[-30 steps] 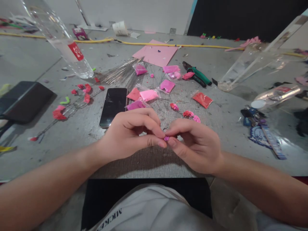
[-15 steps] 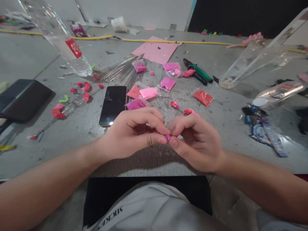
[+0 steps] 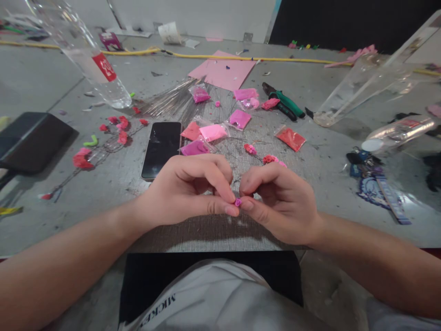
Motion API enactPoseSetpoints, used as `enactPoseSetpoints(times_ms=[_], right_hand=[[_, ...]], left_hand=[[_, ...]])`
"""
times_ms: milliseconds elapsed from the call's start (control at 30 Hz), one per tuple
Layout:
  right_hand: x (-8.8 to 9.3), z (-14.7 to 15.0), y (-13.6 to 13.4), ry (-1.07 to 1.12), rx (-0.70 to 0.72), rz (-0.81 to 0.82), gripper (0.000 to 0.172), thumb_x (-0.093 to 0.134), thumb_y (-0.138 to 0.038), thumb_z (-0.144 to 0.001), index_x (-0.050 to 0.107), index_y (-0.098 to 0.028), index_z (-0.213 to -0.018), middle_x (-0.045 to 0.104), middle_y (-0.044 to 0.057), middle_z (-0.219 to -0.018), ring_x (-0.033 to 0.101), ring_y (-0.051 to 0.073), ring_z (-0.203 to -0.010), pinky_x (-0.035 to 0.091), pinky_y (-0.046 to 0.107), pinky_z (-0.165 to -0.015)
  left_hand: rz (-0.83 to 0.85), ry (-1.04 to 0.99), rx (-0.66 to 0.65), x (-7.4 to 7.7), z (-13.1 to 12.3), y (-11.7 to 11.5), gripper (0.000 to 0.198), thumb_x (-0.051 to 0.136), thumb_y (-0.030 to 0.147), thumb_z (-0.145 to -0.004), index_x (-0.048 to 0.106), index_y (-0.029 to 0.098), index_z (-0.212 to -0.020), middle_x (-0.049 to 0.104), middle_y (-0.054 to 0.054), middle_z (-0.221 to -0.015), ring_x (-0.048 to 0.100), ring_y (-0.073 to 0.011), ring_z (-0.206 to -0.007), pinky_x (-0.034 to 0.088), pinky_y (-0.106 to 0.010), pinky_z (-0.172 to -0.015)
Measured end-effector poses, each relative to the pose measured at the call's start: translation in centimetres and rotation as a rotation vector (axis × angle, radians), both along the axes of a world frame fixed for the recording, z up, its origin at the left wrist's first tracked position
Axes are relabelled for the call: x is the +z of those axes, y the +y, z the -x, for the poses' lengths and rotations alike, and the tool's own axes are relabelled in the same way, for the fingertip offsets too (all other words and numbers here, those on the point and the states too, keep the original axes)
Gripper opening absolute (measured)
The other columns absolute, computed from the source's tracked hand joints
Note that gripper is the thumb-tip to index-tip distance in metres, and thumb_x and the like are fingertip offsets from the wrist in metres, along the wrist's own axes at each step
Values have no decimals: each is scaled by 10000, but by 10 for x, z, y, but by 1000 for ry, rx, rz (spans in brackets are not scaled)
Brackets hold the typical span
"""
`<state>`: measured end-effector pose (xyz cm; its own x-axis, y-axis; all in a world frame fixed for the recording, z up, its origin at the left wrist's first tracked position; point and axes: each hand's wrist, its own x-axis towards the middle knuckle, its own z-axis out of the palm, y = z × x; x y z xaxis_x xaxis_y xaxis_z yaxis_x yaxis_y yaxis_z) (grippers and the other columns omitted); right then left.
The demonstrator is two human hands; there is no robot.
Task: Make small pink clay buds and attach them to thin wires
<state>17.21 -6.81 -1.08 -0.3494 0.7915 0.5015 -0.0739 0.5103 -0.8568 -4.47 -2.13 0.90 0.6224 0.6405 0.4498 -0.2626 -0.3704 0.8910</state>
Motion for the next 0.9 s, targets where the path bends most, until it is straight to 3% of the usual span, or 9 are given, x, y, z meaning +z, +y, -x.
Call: enactPoseSetpoints(times_ms=[133,300,500,633,733,900], right_hand=[[-1,0,0,-15,-7,-20,180,771,-160,-965,628,-256,-1020,665,-21,-859,636,124,-731,543,288,-666],[1,1,1,-42,-68,-32,184,771,-163,-961,610,-251,-971,662,-35,-816,612,105,-677,514,256,-603],[5,-1,2,-35,-143,-39,160,736,-150,-957,612,-250,-936,642,-32,-760,600,117,-640,504,270,-565],[2,-4,9,4,-312,-9,130,736,-195,-964,632,-250,-909,648,-15,-781,581,120,-626,508,286,-559],[-1,-5,16,-4,-384,30,152,757,-286,-965,626,-250,-895,631,-16,-759,564,124,-611,515,297,-565],[-4,-5,24,-82,-362,92,140,731,-274,-961,612,-238,-899,611,-31,-741,547,109,-605,478,275,-553]], left_hand=[[3,-1,32,-2,0,1,226,947,63,-735,772,187,-807,671,-1,-794,647,-111,-709,575,-222,-633],[-24,32,31,-4,-1,0,234,921,86,-791,854,228,-964,723,-24,-865,671,-116,-737,572,-216,-630],[-97,133,174,0,3,3,116,915,160,-824,842,227,-885,744,-35,-855,675,-133,-748,554,-232,-629],[-367,455,163,-2,12,13,55,806,185,-929,842,209,-964,752,-42,-908,698,-147,-807,555,-251,-706],[-614,763,122,-9,16,19,215,644,170,-1018,850,213,-1060,764,-67,-1018,729,-189,-891,569,-300,-801],[-715,968,42,-16,16,19,263,597,193,-1043,831,233,-1155,751,-86,-1089,739,-224,-890,566,-322,-769]])
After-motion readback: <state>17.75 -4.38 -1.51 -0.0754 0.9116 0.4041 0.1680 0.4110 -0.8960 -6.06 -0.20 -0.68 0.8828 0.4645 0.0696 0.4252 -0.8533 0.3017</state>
